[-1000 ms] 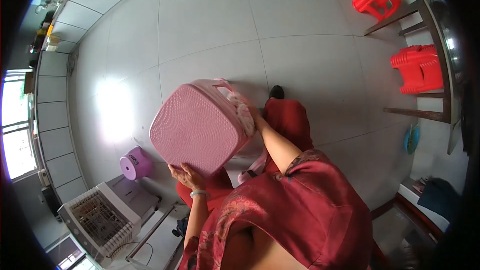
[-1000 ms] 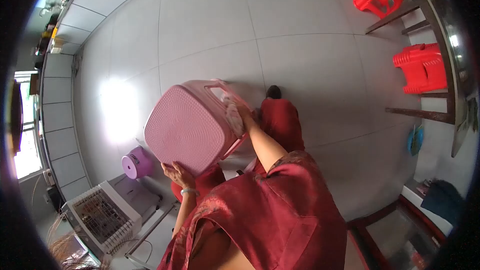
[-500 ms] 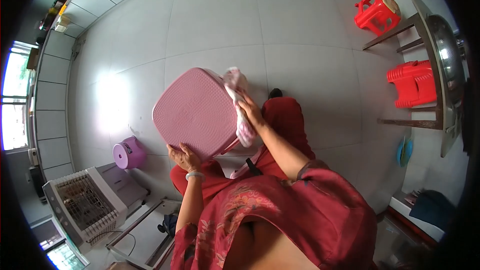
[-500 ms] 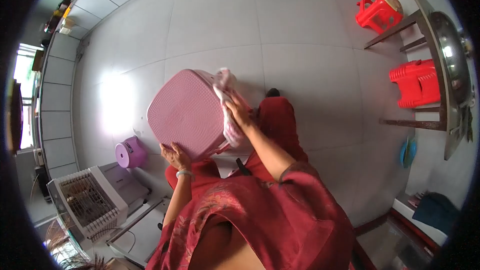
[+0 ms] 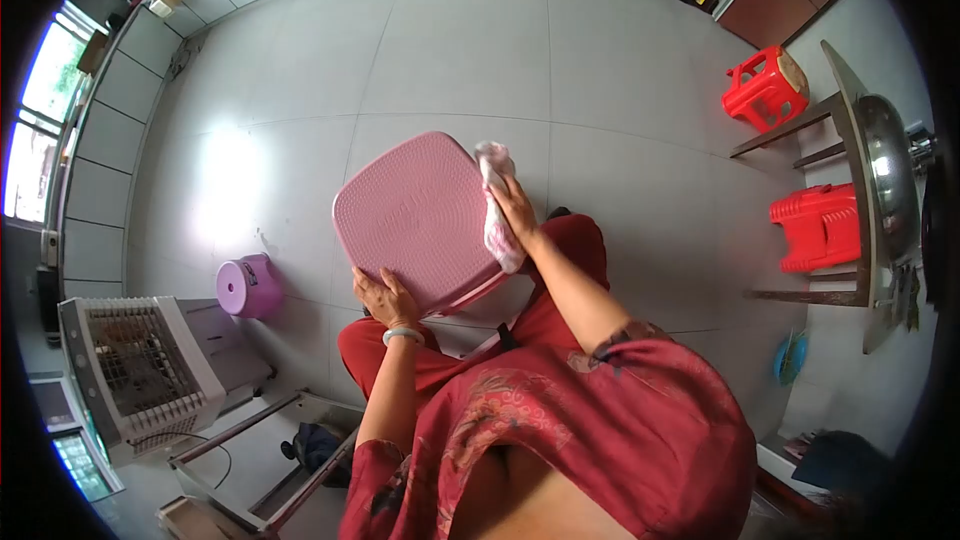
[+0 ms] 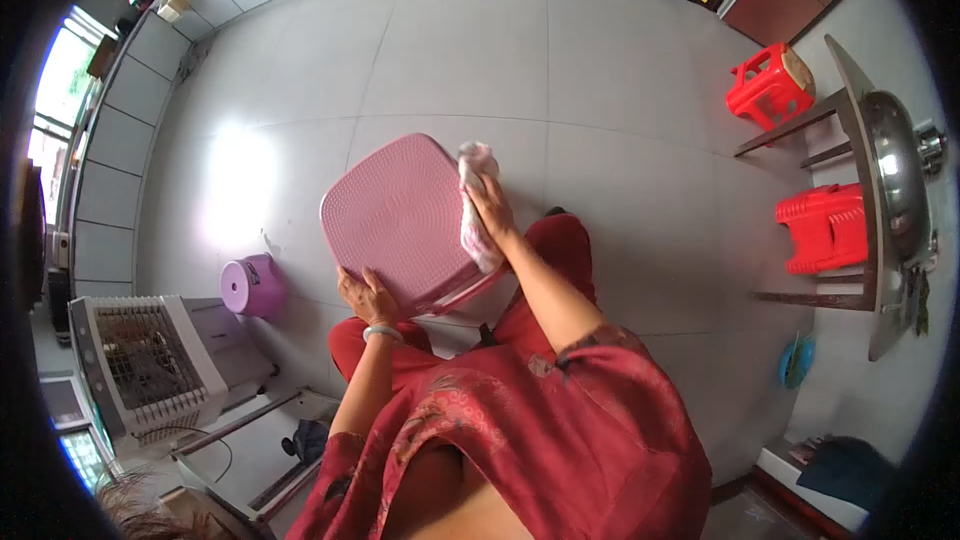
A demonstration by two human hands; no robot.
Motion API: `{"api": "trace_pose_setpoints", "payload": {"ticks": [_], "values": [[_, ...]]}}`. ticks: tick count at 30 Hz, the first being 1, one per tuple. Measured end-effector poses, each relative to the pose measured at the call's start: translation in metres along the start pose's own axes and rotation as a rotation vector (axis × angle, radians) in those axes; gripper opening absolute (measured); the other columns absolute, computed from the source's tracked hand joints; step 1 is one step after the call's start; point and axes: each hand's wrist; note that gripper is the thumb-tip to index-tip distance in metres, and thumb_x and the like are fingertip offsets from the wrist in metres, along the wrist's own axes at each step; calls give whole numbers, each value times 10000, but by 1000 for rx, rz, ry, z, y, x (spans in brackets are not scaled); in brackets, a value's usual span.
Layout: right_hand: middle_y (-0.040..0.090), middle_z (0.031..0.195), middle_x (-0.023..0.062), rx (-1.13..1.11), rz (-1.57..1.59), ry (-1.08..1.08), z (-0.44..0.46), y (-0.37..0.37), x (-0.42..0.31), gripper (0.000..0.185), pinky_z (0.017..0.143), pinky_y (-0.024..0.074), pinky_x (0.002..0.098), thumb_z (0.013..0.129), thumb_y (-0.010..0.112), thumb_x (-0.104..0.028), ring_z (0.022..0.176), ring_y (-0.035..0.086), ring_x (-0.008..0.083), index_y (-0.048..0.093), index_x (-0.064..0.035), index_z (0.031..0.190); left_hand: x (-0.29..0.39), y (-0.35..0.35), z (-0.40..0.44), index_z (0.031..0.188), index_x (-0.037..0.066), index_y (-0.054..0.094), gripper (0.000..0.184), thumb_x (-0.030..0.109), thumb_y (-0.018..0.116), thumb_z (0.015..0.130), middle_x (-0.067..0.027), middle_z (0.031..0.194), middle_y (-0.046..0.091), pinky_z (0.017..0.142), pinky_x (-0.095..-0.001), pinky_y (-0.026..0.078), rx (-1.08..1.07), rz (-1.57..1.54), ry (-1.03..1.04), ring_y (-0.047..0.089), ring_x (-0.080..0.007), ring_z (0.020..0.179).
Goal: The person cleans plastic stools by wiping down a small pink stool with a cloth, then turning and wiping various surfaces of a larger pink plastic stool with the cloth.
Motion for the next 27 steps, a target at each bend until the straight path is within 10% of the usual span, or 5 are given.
{"api": "trace_pose_setpoints", "payload": {"ticks": [7, 11, 17, 19, 27], "values": [[293, 1485, 317, 454, 190, 905, -74, 19, -102, 744, 1157, 207, 475, 981, 458, -478, 1393, 270, 432, 295, 87, 1437, 1, -2, 2, 1441, -50, 305, 637, 326, 509, 969, -255, 1404, 412, 1110, -454, 302, -10, 23, 8, 391, -390, 1308], [344, 1512, 122, 709, 901, 1203, -103, 59, -148, 673, 1158, 245, 407, 948, 515, -468, 1388, 326, 272, 329, -103, 1483, -6, 4, 3, 1453, -38, 277, 719, 413, 519, 949, -259, 1405, 403, 1106, -470, 294, -12, 35, 16, 376, -402, 1313], [670, 980, 38, 192, 1827, 1395, -112, 65, -215, 383, 841, 499, 459, 906, 422, -453, 927, 626, 252, 641, -143, 957, -32, 10, 17, 1464, -31, 259, 809, 484, 560, 917, -281, 1409, 386, 1118, -478, 275, -136, -84, 43, 354, -419, 1321], [679, 954, 43, -335, 2482, 858, -163, 147, -136, 346, 833, 506, 450, 874, 446, -403, 920, 634, 256, 651, -127, 913, -32, -2, 15, 1490, -28, 212, 775, 432, 530, 954, -293, 1458, 332, 1135, -456, 260, -215, -213, 45, 323, -421, 1351], [696, 974, 94, -469, 2034, 1092, -136, 66, -220, 315, 879, 515, 361, 901, 463, -285, 906, 652, 220, 664, -63, 998, -91, -24, -89, 1449, -93, 288, 646, 329, 482, 1001, -298, 1489, 322, 1164, -425, 230, -121, -239, 103, 303, -399, 1398]]}}
Point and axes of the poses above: each hand's wrist, its own z-axis towards the middle knuckle, its own y-axis out of the palm, x = y × z
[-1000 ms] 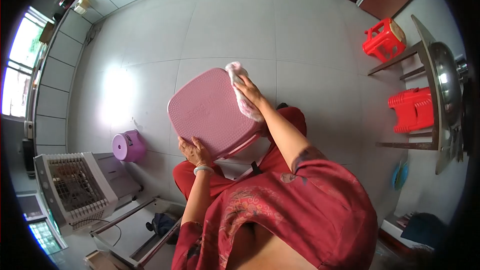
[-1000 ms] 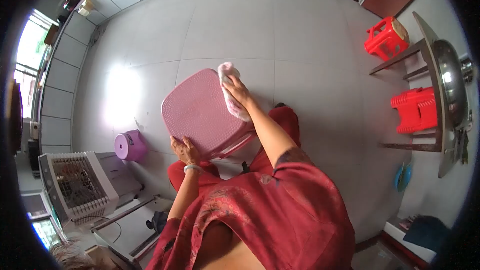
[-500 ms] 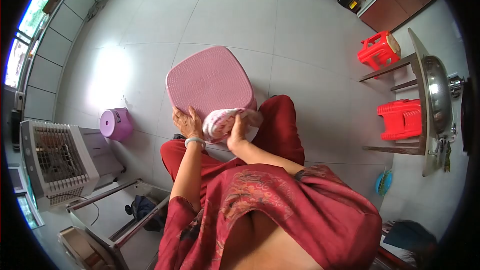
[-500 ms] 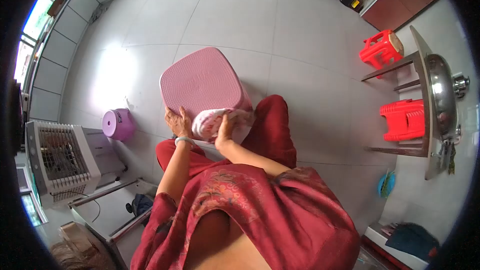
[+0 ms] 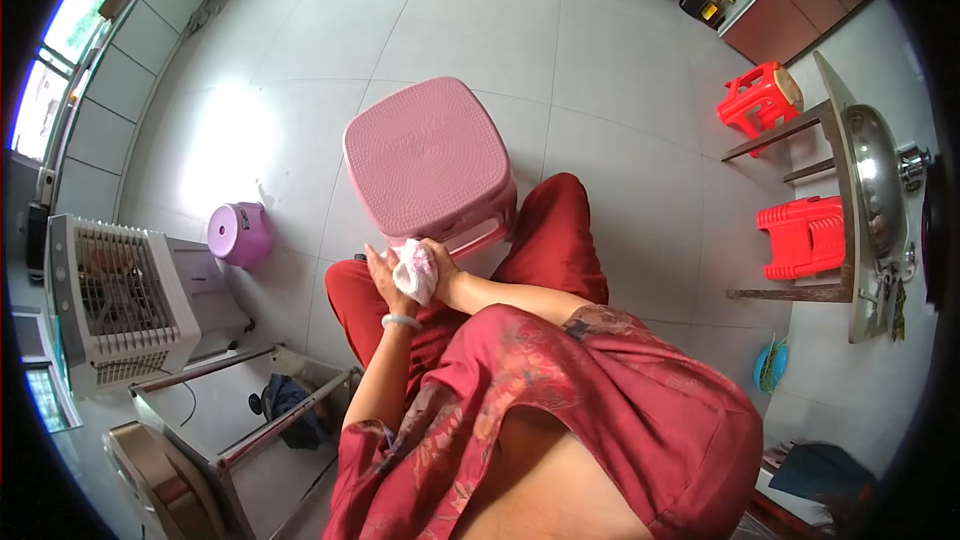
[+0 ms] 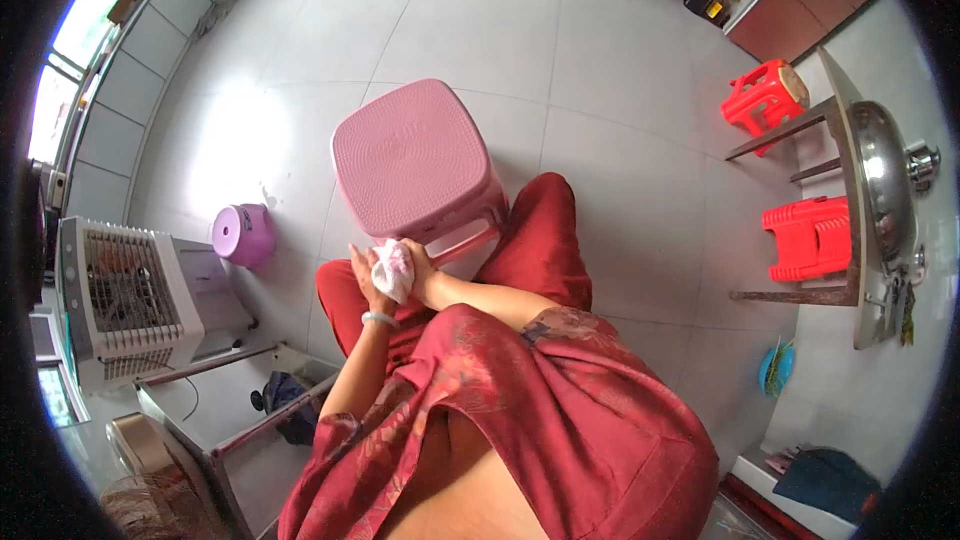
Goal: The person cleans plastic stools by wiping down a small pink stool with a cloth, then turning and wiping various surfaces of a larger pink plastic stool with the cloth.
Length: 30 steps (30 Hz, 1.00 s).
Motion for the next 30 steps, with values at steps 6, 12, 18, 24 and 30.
{"api": "trace_pose_setpoints", "payload": {"ticks": [6, 12, 18, 24, 30], "values": [[651, 998, 67, -53, -482, 3, 29, 86, -13, 403, 822, 516, 314, 838, 553, -172, 814, 628, 176, 559, -53, 1223, 31, -61, -27, 1488, -58, 230, 669, 367, 428, 1011, -243, 1557, 219, 1189, -427, 153, 175, -170, -22, 184, -354, 1458], [547, 1330, 169, 77, -1984, -956, 43, 155, -72, 631, 959, 458, 409, 727, 662, -195, 1107, 573, 339, 510, -116, 1335, 56, -70, -14, 1480, -64, 249, 619, 365, 350, 1046, -235, 1556, 227, 1185, -408, 164, 174, -286, -260, 206, -333, 1452], [547, 1354, 164, 140, -1756, -701, 52, 90, -155, 436, 999, 457, 379, 818, 579, -110, 1240, 535, 295, 600, -61, 1251, 73, -35, 22, 1484, 19, 314, 666, 348, 552, 956, -239, 1567, 182, 1178, -458, 170, 50, -99, 70, 171, -402, 1450], [320, 1534, 140, 699, -2615, -871, 37, 21, -180, 575, 1176, 160, 522, 939, 500, -280, 1435, 254, 332, 386, -6, 1432, 135, -11, 91, 1512, 205, 321, 912, 497, 719, 746, -230, 1591, 101, 1137, -615, 138, -141, 602, 199, 90, -494, 1442], [331, 1528, 153, 721, -2627, -833, 38, 26, -178, 573, 1171, 166, 529, 897, 479, -175, 1431, 267, 340, 378, 2, 1432, 120, 60, 149, 1489, 220, 361, 743, 440, 615, 827, -214, 1516, 317, 1128, -606, 178, -165, 413, 284, 237, -490, 1395]]}}
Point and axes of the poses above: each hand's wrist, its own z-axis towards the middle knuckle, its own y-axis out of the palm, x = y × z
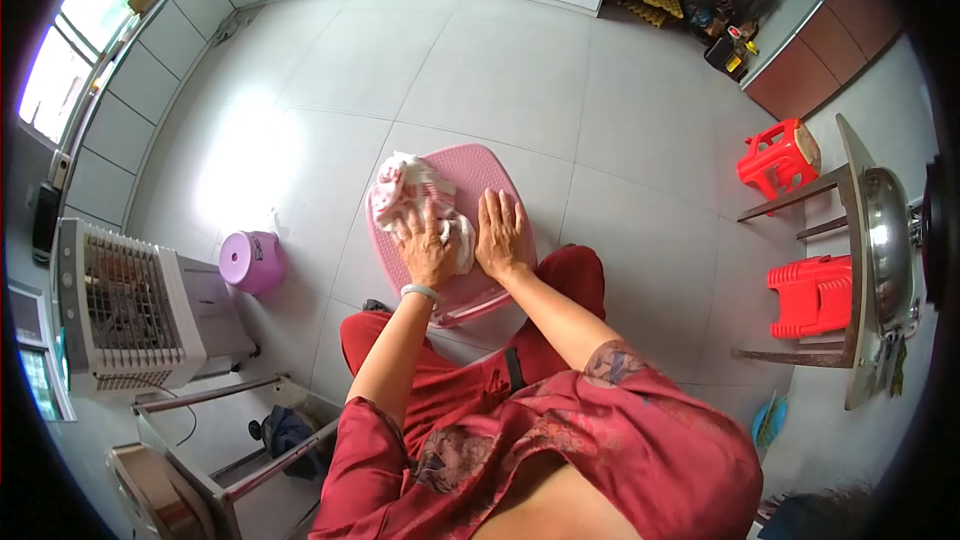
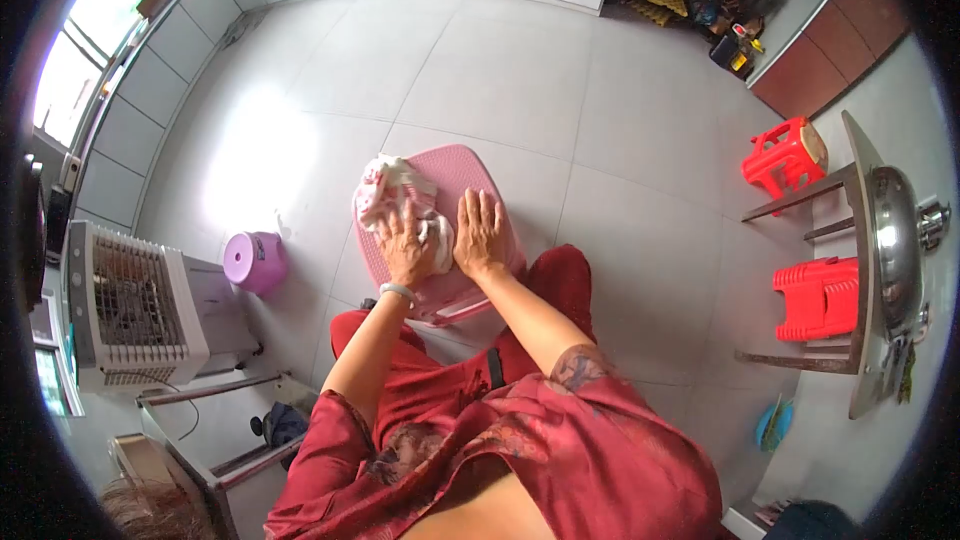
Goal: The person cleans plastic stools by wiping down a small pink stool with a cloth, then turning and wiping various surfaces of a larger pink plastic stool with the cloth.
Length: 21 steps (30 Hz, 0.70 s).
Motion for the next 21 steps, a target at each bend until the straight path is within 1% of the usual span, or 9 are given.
{"api": "trace_pose_setpoints", "payload": {"ticks": [3, 6, 8, 9, 12, 13, 15, 19, 21], "values": [[332, 1523, 183, -42, 27, -11, 0, 2, 5, 585, 1174, 143, 538, 881, 472, -194, 1429, 263, 370, 397, 27, 1418, 13, 19, 50, 1452, 204, 411, 612, 350, 577, 882, -212, 1475, 382, 1137, -586, 193, -20, -83, 216, 270, -445, 1398], [357, 1499, 206, -89, 19, 4, 4, -21, -4, 582, 1165, 148, 551, 885, 490, -236, 1433, 251, 375, 429, 31, 1398, 39, 26, 100, 1456, 262, 406, 652, 394, 619, 853, -199, 1492, 371, 1127, -572, 228, -132, 0, 303, 278, -449, 1395], [368, 1488, 213, -16, 59, 0, 7, -28, -8, 591, 1153, 169, 555, 885, 501, -256, 1433, 249, 374, 431, 33, 1396, 74, 6, 117, 1403, 262, 463, 576, 416, 597, 864, -180, 1469, 410, 1107, -592, 255, -154, 74, 294, 314, -439, 1381], [378, 1480, 209, -59, -29, -29, 9, -28, -7, 602, 1130, 210, 554, 888, 515, -273, 1421, 272, 370, 424, 32, 1398, 87, -2, 126, 1376, 263, 492, 542, 426, 586, 869, -170, 1457, 430, 1096, -602, 268, -166, 112, 289, 332, -433, 1373], [417, 1447, 175, 11, -33, -25, 11, -28, -7, 594, 1123, 248, 521, 862, 575, -267, 1366, 365, 342, 446, 10, 1371, 104, -3, 170, 1289, 247, 579, 459, 454, 563, 881, -125, 1401, 514, 1049, -617, 318, -531, 93, 191, 410, -413, 1332], [422, 1446, 154, 13, -59, -26, 7, -20, -5, 586, 1120, 255, 514, 868, 571, -273, 1364, 366, 325, 445, -5, 1373, 103, 1, 180, 1223, 238, 633, 406, 461, 538, 897, -93, 1291, 610, 990, -548, 411, -515, 149, 177, 514, -332, 1266], [411, 1459, 144, -9, -69, -33, 9, -21, -3, 589, 1123, 253, 511, 871, 571, -277, 1373, 355, 320, 440, -5, 1377, 77, 18, 199, 1222, 227, 646, 394, 432, 571, 893, -115, 1195, 642, 937, -464, 479, -517, 84, 171, 588, -278, 1166], [387, 1483, 136, -37, -72, -27, 10, -32, -7, 586, 1136, 238, 503, 885, 563, -275, 1395, 324, 311, 432, -2, 1387, -41, 41, 230, 1227, 177, 656, 383, 373, 556, 914, -83, 1193, 676, 896, -347, 521, -687, -515, -313, 665, -228, 1034], [365, 1500, 133, -45, -61, 2, 8, -26, -8, 589, 1144, 228, 497, 895, 552, -277, 1404, 310, 305, 419, -3, 1399, -70, -3, 204, 1207, 128, 676, 379, 331, 607, 894, -70, 1163, 688, 890, -326, 524, -635, -715, -380, 665, -199, 997]]}}
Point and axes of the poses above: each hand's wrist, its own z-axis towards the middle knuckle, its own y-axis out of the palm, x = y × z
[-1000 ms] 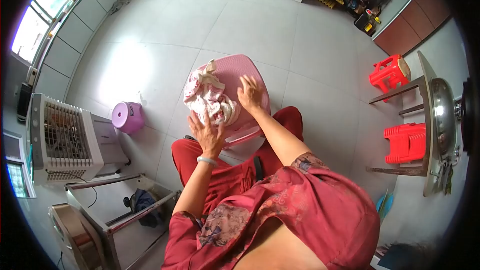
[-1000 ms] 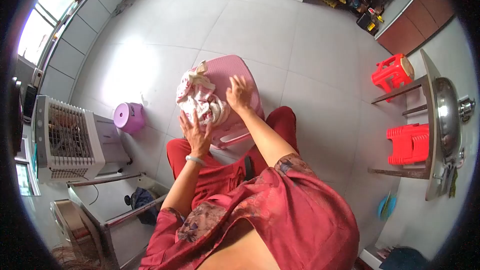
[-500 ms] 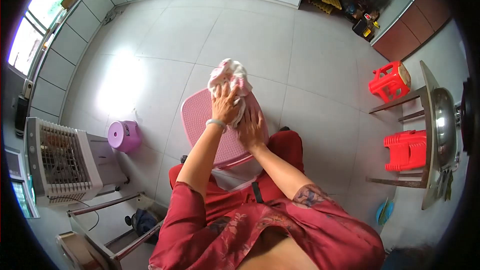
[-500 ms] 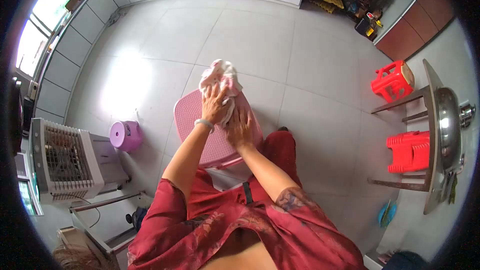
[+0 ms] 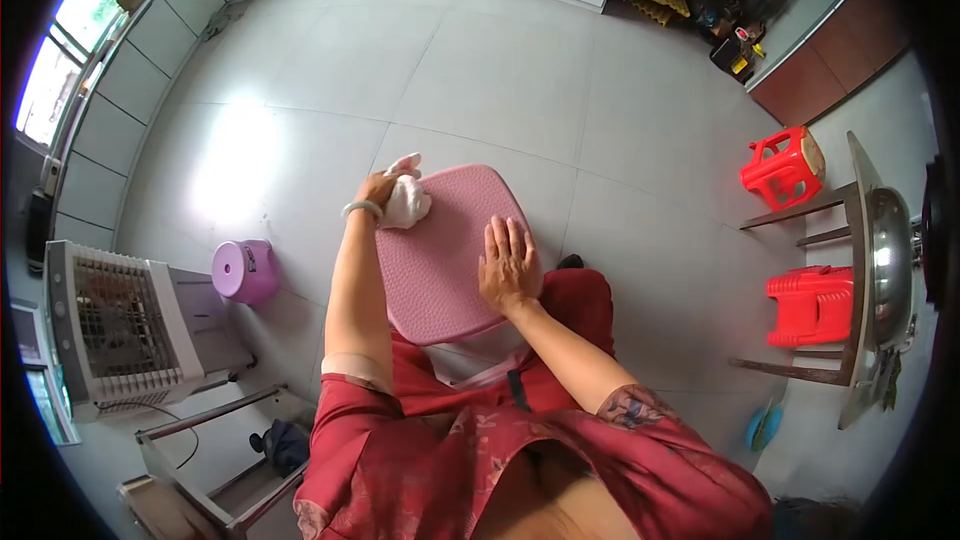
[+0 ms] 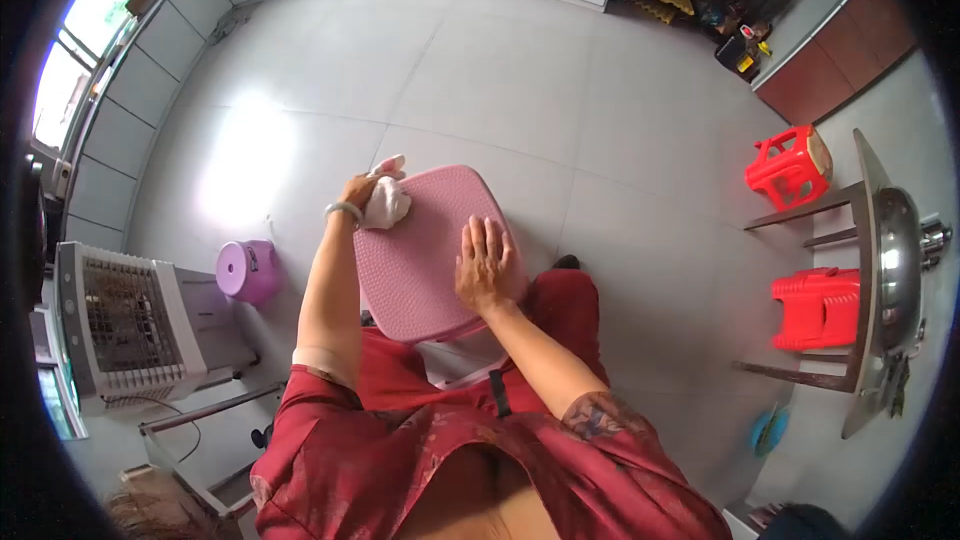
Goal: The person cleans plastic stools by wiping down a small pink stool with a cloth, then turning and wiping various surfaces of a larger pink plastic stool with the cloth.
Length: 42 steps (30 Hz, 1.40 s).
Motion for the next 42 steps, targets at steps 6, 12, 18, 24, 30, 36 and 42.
{"api": "trace_pose_setpoints", "payload": {"ticks": [6, 12, 18, 24, 30, 36, 42], "values": [[331, 1525, 130, -50, 27, 11, -1, -3, 2, 585, 1155, 207, 497, 924, 508, -279, 1426, 278, 307, 382, -6, 1426, -64, -33, -46, 1278, 51, 601, 462, 349, 570, 925, -112, 1091, 683, 808, -321, 554, 131, -547, -15, 668, -199, 935], [334, 1523, 136, 4, 34, 19, -3, 11, 4, 567, 1151, 212, 505, 934, 493, -283, 1420, 287, 310, 395, -2, 1415, -132, 7, -124, 1090, 82, 592, 369, 419, 509, 963, -92, 927, 649, 665, -351, 577, 243, -771, 53, 668, -212, 802], [340, 1522, 131, 12, 43, 23, -5, 10, 4, 563, 1160, 197, 506, 939, 486, -289, 1422, 283, 303, 395, -12, 1421, -161, 77, -218, 1163, 79, 523, 394, 422, 501, 971, -112, 910, 639, 596, -401, 583, 277, -931, -87, 676, -260, 739], [330, 1522, 128, 100, 149, 66, -9, 29, 12, 611, 1152, 195, 537, 910, 552, -314, 1421, 276, 313, 385, -23, 1421, -157, 111, -257, 1404, 59, 344, 653, 497, 526, 955, -165, 1301, 495, 949, -430, 472, 438, -810, -95, 540, -278, 1157], [343, 1511, 167, -92, 295, 513, -2, 24, 37, 708, 1104, 278, 567, 889, 598, -384, 1383, 348, 317, 328, -38, 1445, -167, 103, -238, 1466, 74, 302, 732, 346, 669, 894, -146, 1323, 482, 906, -415, 493, 421, -805, -90, 555, -281, 1108], [592, 1268, 194, -390, 1204, 655, 6, 35, 102, 760, 1021, 428, 371, 804, 741, -457, 1186, 556, 266, 507, 51, 1320, -142, 117, -239, 1429, 171, 310, 681, 284, 669, 862, -111, 1206, 499, 825, -436, 547, 348, -933, 28, 582, -284, 1025], [501, 1386, 189, -168, 1264, 736, 38, 49, 148, 765, 1053, 392, 357, 881, 686, -332, 1260, 498, 247, 335, 50, 1443, -102, 141, -181, 1211, 118, 446, 375, 231, 629, 904, -56, 970, 567, 746, -379, 541, 279, -805, 59, 603, -205, 900]]}}
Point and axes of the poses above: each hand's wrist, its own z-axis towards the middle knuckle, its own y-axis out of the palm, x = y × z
